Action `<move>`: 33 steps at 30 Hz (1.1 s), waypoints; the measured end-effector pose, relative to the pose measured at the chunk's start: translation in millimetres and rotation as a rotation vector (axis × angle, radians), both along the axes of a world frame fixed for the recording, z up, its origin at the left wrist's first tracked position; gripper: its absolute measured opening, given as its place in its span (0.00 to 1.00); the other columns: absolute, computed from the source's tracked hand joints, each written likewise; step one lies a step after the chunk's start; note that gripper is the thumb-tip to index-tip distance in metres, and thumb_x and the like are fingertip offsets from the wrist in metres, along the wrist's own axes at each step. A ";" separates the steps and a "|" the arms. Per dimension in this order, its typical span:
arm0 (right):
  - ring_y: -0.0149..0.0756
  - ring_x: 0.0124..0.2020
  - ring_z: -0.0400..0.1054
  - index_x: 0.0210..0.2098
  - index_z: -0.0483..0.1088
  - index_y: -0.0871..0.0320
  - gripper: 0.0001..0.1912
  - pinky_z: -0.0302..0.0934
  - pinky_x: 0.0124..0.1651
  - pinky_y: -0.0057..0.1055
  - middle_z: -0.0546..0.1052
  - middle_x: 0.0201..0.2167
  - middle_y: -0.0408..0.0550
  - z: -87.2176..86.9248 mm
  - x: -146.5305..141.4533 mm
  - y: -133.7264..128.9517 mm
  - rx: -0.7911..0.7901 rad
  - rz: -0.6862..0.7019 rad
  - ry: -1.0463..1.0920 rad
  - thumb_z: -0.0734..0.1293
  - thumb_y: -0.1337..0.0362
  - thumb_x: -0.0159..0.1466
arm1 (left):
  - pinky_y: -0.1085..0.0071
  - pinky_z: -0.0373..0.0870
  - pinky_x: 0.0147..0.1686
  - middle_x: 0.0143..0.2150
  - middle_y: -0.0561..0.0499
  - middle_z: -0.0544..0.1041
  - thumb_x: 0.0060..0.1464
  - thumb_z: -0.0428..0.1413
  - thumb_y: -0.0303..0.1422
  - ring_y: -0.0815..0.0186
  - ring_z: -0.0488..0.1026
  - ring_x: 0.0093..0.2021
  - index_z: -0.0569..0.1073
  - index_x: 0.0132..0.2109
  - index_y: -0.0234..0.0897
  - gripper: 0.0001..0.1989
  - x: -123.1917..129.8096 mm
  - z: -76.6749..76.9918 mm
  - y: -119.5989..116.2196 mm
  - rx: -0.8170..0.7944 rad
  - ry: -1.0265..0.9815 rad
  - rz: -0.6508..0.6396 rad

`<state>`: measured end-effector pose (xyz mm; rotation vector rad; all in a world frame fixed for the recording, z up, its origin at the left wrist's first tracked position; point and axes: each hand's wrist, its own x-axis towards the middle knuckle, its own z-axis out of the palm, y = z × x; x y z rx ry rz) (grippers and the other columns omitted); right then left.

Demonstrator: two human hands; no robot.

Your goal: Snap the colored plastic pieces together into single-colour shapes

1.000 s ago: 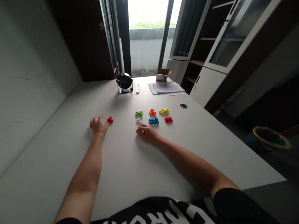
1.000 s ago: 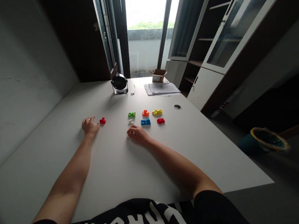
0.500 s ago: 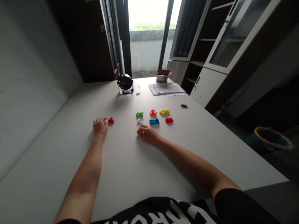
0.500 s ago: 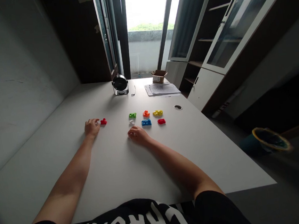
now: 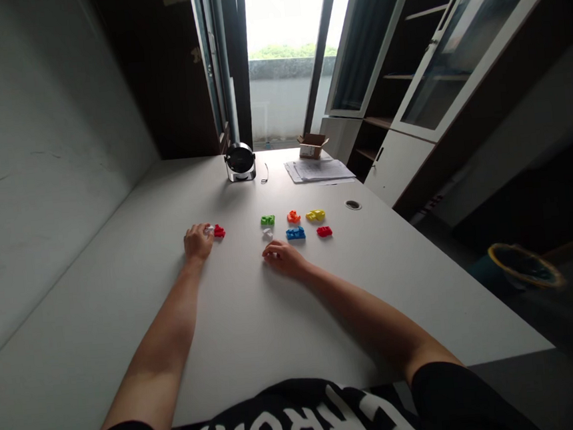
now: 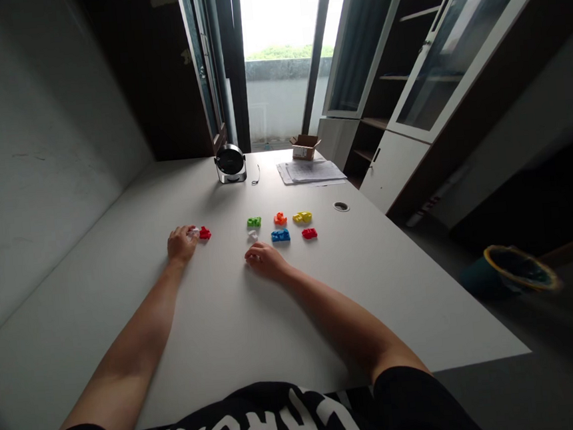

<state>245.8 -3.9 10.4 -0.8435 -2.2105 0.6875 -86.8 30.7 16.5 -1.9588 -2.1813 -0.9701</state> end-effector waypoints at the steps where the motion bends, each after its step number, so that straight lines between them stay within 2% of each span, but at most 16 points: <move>1: 0.33 0.35 0.68 0.39 0.79 0.55 0.08 0.62 0.38 0.28 0.77 0.40 0.49 0.9 -0.1 -0.3 -0.002 -0.004 -0.002 0.67 0.67 0.64 | 0.58 0.64 0.58 0.52 0.41 0.76 0.61 0.53 0.36 0.52 0.71 0.52 0.75 0.55 0.37 0.17 4.2 3.8 -1.4 0.038 -0.021 -0.030; 5: 0.34 0.35 0.68 0.38 0.79 0.55 0.07 0.62 0.39 0.29 0.77 0.38 0.49 3.5 -1.1 -1.9 -0.009 -0.010 0.001 0.68 0.68 0.63 | 0.61 0.69 0.53 0.49 0.44 0.76 0.62 0.53 0.38 0.59 0.74 0.45 0.72 0.59 0.38 0.20 27.2 13.7 -6.0 0.110 -0.214 -0.139; 8: 0.32 0.32 0.66 0.37 0.79 0.55 0.07 0.61 0.37 0.28 0.77 0.37 0.48 3.4 -2.2 -2.8 -0.012 -0.021 0.013 0.67 0.68 0.63 | 0.66 0.72 0.45 0.48 0.45 0.76 0.61 0.55 0.41 0.64 0.75 0.39 0.71 0.60 0.39 0.22 50.7 11.9 -7.3 0.108 -0.495 -0.213; 10: 0.30 0.28 0.65 0.37 0.79 0.55 0.08 0.60 0.35 0.27 0.77 0.36 0.46 2.6 -2.6 -3.0 -0.022 -0.040 0.030 0.66 0.67 0.65 | 0.68 0.72 0.40 0.44 0.46 0.77 0.60 0.56 0.44 0.66 0.76 0.36 0.73 0.57 0.38 0.22 67.5 7.9 -8.0 0.067 -0.725 -0.319; 12: 0.29 0.27 0.64 0.36 0.78 0.55 0.08 0.59 0.33 0.27 0.77 0.35 0.45 1.8 -2.2 -2.6 -0.035 -0.069 0.059 0.65 0.66 0.66 | 0.68 0.72 0.39 0.42 0.46 0.78 0.58 0.58 0.46 0.65 0.77 0.37 0.74 0.55 0.37 0.23 82.7 4.2 -9.4 -0.021 -0.923 -0.441; 14: 0.29 0.27 0.65 0.36 0.78 0.56 0.08 0.59 0.32 0.27 0.77 0.34 0.45 1.2 -1.1 -1.6 -0.046 -0.098 0.092 0.65 0.65 0.66 | 0.67 0.72 0.42 0.44 0.44 0.79 0.55 0.61 0.46 0.63 0.77 0.42 0.75 0.54 0.37 0.23 94.5 2.1 -11.8 -0.056 -1.035 -0.513; 17: 0.30 0.27 0.65 0.36 0.77 0.56 0.07 0.58 0.32 0.27 0.77 0.33 0.45 1.1 0.7 -0.1 -0.057 -0.128 0.120 0.66 0.64 0.65 | 0.65 0.71 0.48 0.47 0.43 0.79 0.52 0.65 0.44 0.61 0.76 0.47 0.76 0.52 0.37 0.23 104.3 2.1 -16.0 -0.060 -1.104 -0.568; 22: 0.30 0.27 0.64 0.35 0.77 0.57 0.07 0.58 0.33 0.27 0.77 0.31 0.44 1.3 1.4 1.2 -0.067 -0.137 0.106 0.66 0.63 0.64 | 0.68 0.71 0.42 0.47 0.44 0.78 0.54 0.65 0.43 0.63 0.76 0.44 0.71 0.61 0.40 0.30 107.0 2.8 -21.0 -0.149 -1.103 -0.625; 24: 0.32 0.29 0.65 0.35 0.77 0.56 0.08 0.58 0.33 0.27 0.77 0.31 0.44 0.0 1.3 2.5 -0.092 -0.148 0.120 0.66 0.62 0.64 | 0.68 0.72 0.42 0.48 0.44 0.78 0.54 0.65 0.42 0.63 0.76 0.45 0.72 0.60 0.40 0.29 107.8 2.2 -22.2 -0.157 -1.107 -0.639; 30: 0.34 0.32 0.71 0.38 0.76 0.56 0.13 0.63 0.36 0.29 0.79 0.32 0.44 -3.1 2.2 10.6 -0.309 -0.205 0.274 0.66 0.54 0.65 | 0.63 0.73 0.48 0.45 0.45 0.79 0.52 0.66 0.41 0.62 0.77 0.45 0.75 0.52 0.37 0.22 116.2 3.0 -27.5 -0.168 -1.120 -0.709; 33: 0.35 0.32 0.73 0.41 0.76 0.57 0.17 0.65 0.36 0.29 0.79 0.33 0.47 0.4 2.3 11.2 -0.433 -0.177 0.366 0.66 0.50 0.65 | 0.64 0.73 0.46 0.44 0.46 0.79 0.53 0.66 0.41 0.62 0.78 0.43 0.75 0.50 0.37 0.20 121.7 5.0 -31.9 -0.137 -1.059 -0.719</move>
